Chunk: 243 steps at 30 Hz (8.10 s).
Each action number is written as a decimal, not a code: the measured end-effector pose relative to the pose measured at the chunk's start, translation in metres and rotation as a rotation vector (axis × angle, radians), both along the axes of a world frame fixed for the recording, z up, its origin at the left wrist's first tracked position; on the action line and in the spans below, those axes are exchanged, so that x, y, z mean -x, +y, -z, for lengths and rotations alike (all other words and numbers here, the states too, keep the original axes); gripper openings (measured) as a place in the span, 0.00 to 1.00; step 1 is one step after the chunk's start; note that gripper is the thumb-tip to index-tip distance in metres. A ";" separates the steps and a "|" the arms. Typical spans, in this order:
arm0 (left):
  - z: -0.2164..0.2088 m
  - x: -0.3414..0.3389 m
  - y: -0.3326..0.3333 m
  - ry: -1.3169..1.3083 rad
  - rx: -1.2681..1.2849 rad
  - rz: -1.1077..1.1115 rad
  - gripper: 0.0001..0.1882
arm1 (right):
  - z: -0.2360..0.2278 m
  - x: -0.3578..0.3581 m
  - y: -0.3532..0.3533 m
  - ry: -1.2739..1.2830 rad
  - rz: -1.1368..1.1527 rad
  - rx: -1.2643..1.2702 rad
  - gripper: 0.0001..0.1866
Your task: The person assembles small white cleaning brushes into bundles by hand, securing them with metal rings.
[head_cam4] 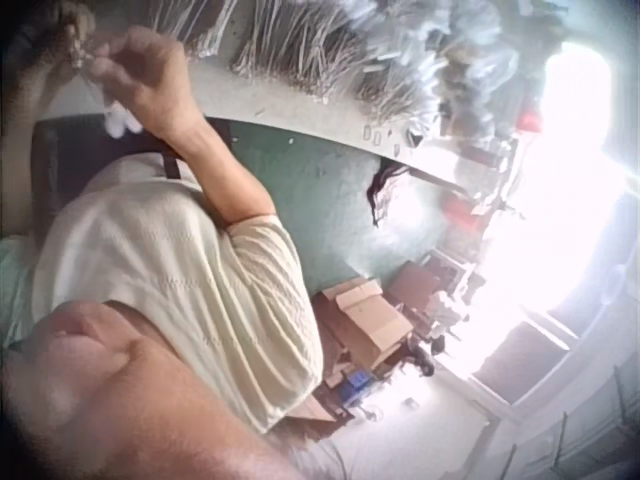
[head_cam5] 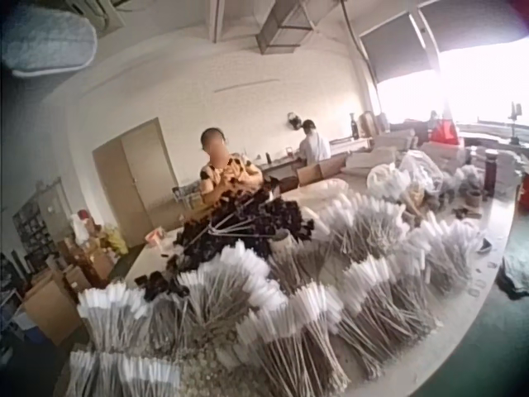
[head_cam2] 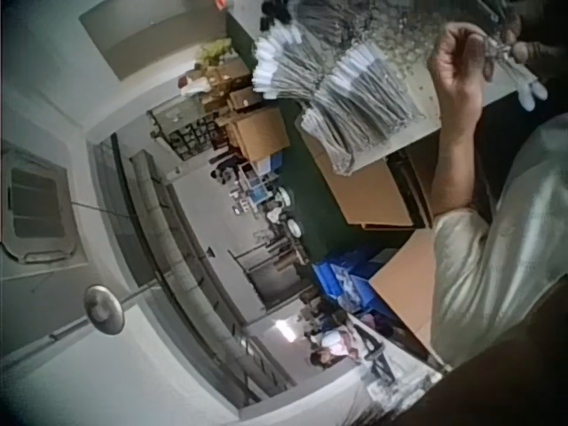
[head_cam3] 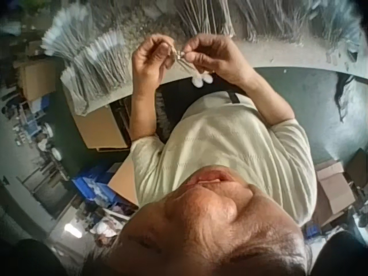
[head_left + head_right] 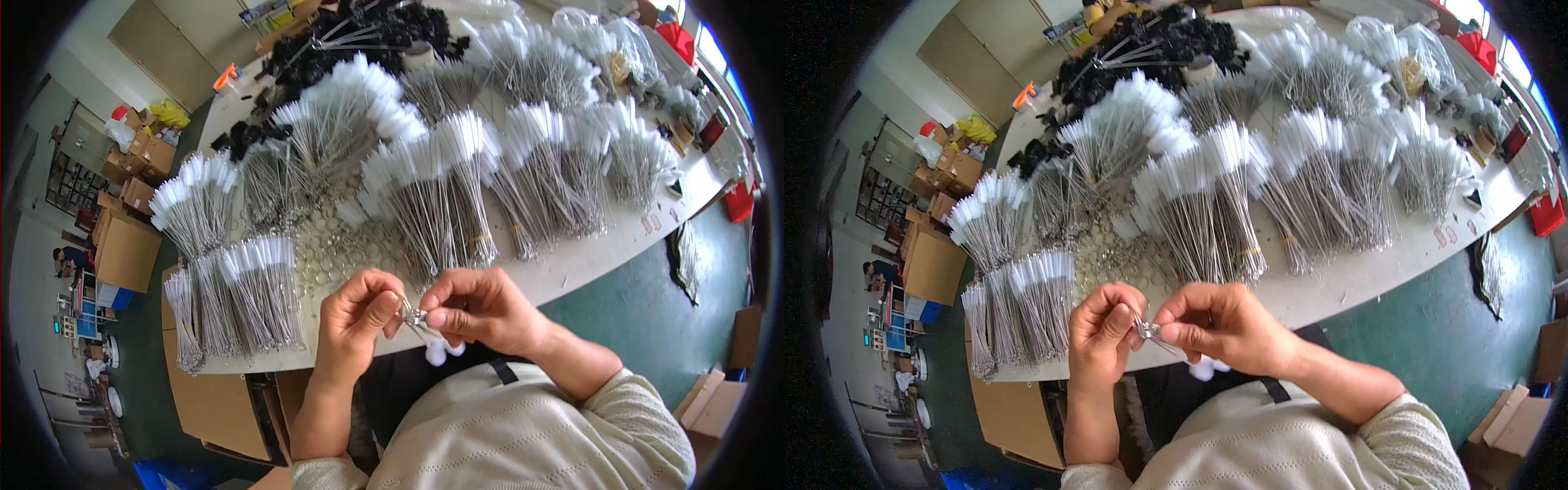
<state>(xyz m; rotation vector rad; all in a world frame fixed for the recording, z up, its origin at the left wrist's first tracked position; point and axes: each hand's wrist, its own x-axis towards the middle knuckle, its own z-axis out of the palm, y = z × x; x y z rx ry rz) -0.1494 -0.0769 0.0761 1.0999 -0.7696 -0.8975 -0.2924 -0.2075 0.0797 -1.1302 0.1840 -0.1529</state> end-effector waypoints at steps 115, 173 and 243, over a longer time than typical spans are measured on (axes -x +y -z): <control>0.446 0.170 0.422 -0.179 -2.067 -0.126 0.33 | 0.117 -0.064 0.103 0.144 -0.056 0.817 0.06; 0.072 -0.295 -0.077 -0.891 -0.761 -0.750 0.16 | 0.034 -0.324 -0.235 0.480 0.224 1.371 0.16; -0.085 -0.163 -0.065 -0.409 0.389 -0.937 0.25 | -0.038 -0.033 -0.463 0.755 0.963 1.304 0.13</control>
